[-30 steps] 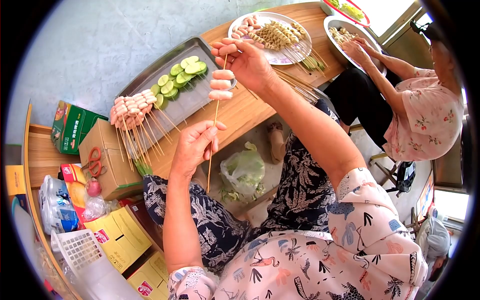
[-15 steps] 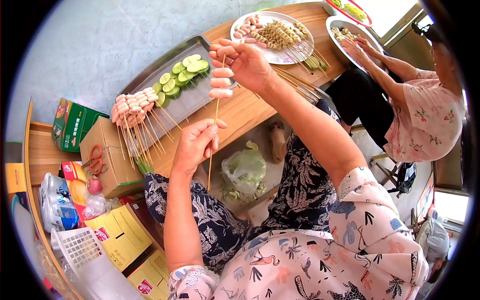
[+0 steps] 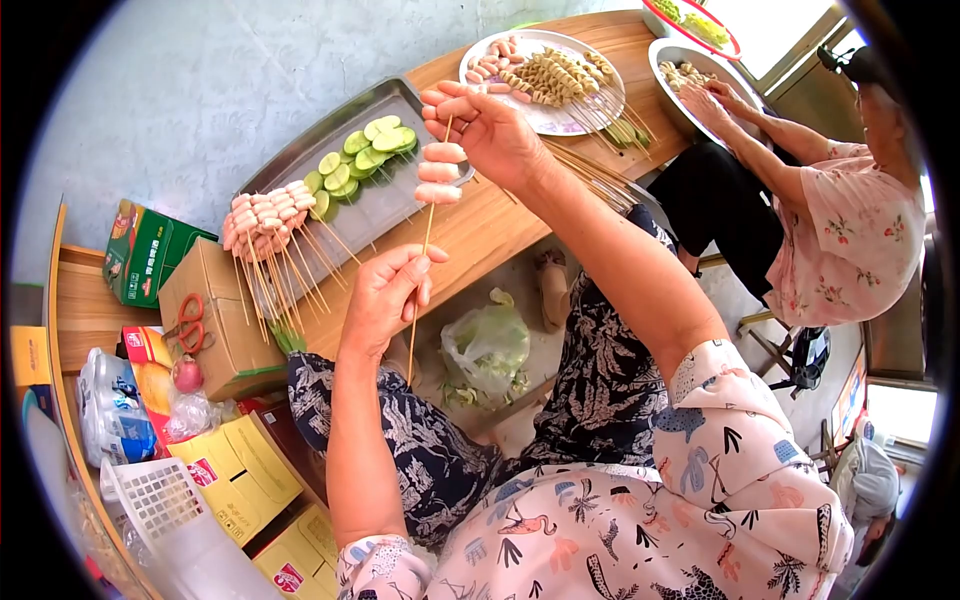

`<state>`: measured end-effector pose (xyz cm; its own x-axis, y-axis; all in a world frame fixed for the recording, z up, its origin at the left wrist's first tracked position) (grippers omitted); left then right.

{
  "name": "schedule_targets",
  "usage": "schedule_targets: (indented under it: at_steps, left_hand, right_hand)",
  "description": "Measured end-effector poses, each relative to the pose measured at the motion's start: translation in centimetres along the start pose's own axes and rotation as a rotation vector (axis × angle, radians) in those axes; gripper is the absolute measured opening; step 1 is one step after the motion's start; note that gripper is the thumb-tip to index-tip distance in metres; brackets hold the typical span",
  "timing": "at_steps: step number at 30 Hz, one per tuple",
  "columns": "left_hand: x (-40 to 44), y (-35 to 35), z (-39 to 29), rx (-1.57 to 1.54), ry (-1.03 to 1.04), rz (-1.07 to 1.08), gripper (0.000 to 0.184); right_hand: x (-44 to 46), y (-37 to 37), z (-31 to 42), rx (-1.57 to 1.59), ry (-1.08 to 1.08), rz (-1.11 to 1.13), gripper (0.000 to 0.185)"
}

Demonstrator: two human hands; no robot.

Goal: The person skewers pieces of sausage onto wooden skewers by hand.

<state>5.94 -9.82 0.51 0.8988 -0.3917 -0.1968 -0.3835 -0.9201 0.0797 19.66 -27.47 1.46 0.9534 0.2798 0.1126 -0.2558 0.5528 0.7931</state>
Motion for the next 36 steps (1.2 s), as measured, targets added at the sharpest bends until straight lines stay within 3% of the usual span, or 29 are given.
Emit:
schedule_targets:
  at_steps: [21, 36]
  left_hand:
    - [-0.4, 0.1, 0.0, 0.018, -0.016, 0.019, 0.025]
    - [-0.3, 0.2, 0.1, 0.032, -0.04, 0.027, 0.027]
  right_hand:
    - [0.6, -0.7, -0.5, 0.007, -0.085, -0.069, 0.039]
    - [0.1, -0.4, -1.3, -0.017, 0.026, -0.08, 0.039]
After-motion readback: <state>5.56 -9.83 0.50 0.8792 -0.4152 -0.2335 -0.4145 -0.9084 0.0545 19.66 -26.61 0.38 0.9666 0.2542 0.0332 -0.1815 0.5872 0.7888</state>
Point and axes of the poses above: each hand's wrist, its own x-axis towards the middle knuckle, its own y-axis out of the palm, z = x × y, the point moved 5 cm from there along x, towards the middle knuckle
